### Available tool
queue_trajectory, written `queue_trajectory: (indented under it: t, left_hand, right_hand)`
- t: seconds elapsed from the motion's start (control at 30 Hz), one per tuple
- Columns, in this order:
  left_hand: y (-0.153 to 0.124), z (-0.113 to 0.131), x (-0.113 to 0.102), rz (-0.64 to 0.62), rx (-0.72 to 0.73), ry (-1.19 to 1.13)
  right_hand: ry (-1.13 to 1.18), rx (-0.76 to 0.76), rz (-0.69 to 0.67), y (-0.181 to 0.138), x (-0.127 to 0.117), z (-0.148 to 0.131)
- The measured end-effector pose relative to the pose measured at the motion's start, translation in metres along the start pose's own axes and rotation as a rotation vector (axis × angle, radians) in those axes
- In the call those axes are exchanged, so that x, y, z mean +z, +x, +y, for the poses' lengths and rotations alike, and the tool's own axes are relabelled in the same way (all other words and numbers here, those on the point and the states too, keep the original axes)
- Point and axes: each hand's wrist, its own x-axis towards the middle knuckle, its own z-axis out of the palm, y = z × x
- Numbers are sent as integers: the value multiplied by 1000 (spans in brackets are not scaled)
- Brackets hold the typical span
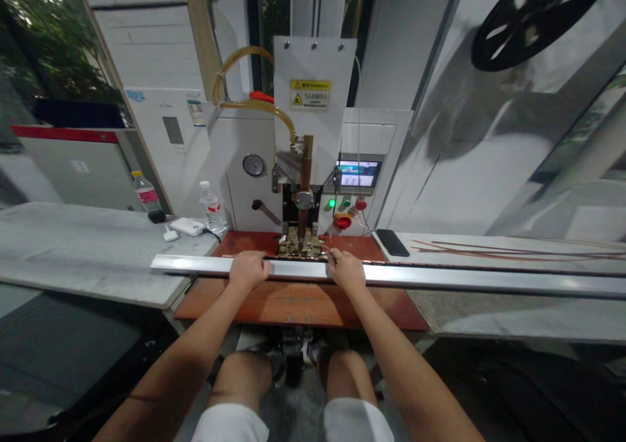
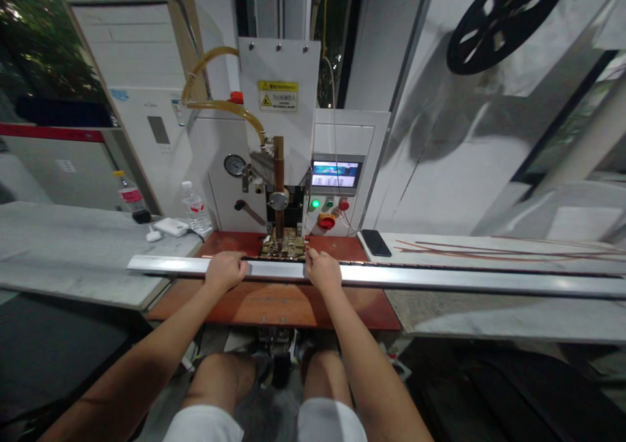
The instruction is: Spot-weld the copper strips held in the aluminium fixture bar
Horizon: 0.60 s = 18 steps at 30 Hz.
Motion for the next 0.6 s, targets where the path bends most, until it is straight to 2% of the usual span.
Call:
queue_trajectory:
  t: [0.6]
  left_hand:
    - [1, 6, 2, 22, 8, 0]
  right_hand:
    - [-2, -10, -1, 0, 0, 7]
